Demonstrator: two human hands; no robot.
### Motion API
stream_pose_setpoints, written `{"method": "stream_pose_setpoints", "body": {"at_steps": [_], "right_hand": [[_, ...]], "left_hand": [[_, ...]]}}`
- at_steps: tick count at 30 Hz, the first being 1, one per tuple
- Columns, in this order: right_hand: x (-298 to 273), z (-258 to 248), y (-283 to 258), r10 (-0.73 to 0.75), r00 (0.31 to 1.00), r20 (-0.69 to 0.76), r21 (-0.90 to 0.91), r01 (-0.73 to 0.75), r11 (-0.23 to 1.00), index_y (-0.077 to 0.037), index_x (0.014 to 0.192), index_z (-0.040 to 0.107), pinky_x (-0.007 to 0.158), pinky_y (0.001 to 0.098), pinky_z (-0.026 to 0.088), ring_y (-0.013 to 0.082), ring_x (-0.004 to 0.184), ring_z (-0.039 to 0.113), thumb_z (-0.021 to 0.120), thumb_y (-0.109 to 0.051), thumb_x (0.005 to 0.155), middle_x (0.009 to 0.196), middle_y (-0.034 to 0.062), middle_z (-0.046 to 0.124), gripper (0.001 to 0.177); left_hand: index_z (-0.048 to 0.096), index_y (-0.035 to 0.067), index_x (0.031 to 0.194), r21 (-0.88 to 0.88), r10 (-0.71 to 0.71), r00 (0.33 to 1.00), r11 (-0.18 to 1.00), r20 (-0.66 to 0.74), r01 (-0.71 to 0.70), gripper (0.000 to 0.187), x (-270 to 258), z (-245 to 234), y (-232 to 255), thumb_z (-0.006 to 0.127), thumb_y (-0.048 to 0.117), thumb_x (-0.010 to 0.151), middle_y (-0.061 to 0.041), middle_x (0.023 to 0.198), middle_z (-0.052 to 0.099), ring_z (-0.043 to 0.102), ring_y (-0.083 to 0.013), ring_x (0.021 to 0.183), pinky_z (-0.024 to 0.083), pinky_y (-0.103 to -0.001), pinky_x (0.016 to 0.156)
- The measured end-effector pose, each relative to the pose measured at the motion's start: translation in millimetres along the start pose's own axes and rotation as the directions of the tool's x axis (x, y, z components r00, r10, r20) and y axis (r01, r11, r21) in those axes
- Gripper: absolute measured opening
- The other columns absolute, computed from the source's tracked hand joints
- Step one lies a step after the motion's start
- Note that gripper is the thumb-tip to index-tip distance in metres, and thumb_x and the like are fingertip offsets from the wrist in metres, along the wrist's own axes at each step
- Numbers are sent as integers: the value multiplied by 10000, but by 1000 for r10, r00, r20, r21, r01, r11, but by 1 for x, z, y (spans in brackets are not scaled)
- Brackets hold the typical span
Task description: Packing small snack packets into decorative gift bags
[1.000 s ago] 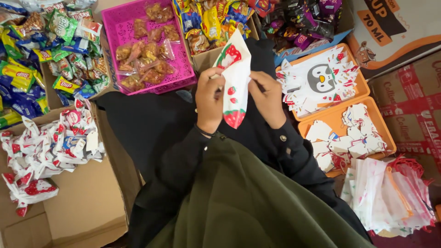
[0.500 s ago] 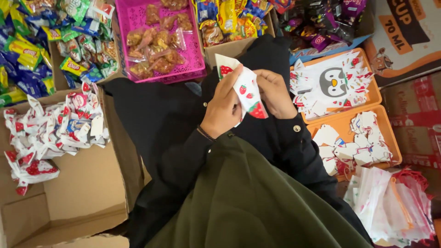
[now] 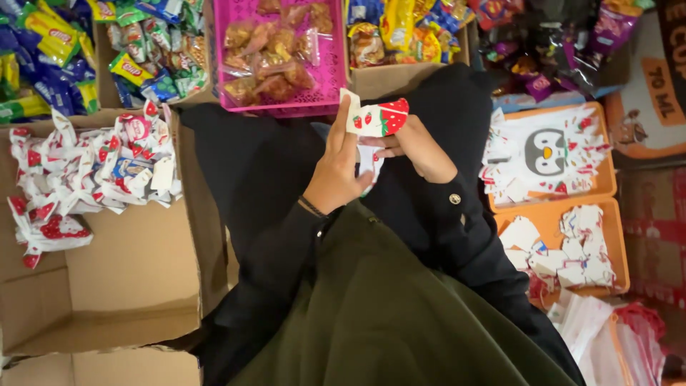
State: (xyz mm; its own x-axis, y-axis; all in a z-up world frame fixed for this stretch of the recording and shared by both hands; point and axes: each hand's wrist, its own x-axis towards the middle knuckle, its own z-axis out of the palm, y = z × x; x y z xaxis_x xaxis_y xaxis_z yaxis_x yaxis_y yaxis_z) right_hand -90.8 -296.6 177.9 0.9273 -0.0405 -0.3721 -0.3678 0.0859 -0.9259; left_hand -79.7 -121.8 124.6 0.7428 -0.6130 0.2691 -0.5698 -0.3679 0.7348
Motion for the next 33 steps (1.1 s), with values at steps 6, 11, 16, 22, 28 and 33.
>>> {"method": "stream_pose_setpoints", "body": {"at_steps": [6,11,16,22,28,33], "right_hand": [[76,22,42,80,995,59,-11,-79,997,81,1197,681,678,529,624,457,848,739,576,-481,1036,1105,354,686,594],[127,50,19,90,957,275,59,-111,992,36,1241,645,745,444,638,372,953,756,544,-551,1013,1198,270,677,638],[288,41,104,122,991,53,116,-127,985,-40,1323,567,741,425,680,260,968,773,736,-355,969,1172,133,698,503],[413,54,200,-61,980,-192,-345,-9,939,-76,1172,747,801,412,603,305,1023,721,828,-174,787,1070,147,736,405],[448,37,259,-311,945,-105,-550,205,810,-96,1114,782,881,437,577,371,1022,705,857,-290,804,1012,154,723,374],[342,28,148,-617,727,-302,-653,313,689,-174,892,752,791,352,557,283,873,716,810,-128,780,862,45,705,135]], "left_hand": [[232,-49,1608,-167,-14,988,986,-155,-13,1066,-13,-16,-50,831,350,821,-289,1684,144,201,-493,1551,204,-510,1290],[404,-70,1518,86,-76,856,986,-511,140,676,-11,-57,-111,607,117,902,-292,1552,412,417,-452,1456,340,-481,1237],[334,-71,1574,102,-62,805,983,-591,151,767,-8,-112,-160,558,-21,842,-285,1646,272,309,-448,1527,339,-473,1252],[275,24,1626,-468,-484,722,848,-494,248,895,-21,-124,-215,632,-89,814,-246,1659,184,293,-371,1524,607,-379,966],[289,81,1628,-563,-540,697,793,-472,233,884,-26,-121,-214,657,-107,847,-211,1645,234,496,-329,1392,648,-370,865],[190,151,1655,-667,-508,739,737,-443,107,1014,10,-138,-152,757,-114,857,-177,1696,121,616,-297,1285,683,-328,847]]}}
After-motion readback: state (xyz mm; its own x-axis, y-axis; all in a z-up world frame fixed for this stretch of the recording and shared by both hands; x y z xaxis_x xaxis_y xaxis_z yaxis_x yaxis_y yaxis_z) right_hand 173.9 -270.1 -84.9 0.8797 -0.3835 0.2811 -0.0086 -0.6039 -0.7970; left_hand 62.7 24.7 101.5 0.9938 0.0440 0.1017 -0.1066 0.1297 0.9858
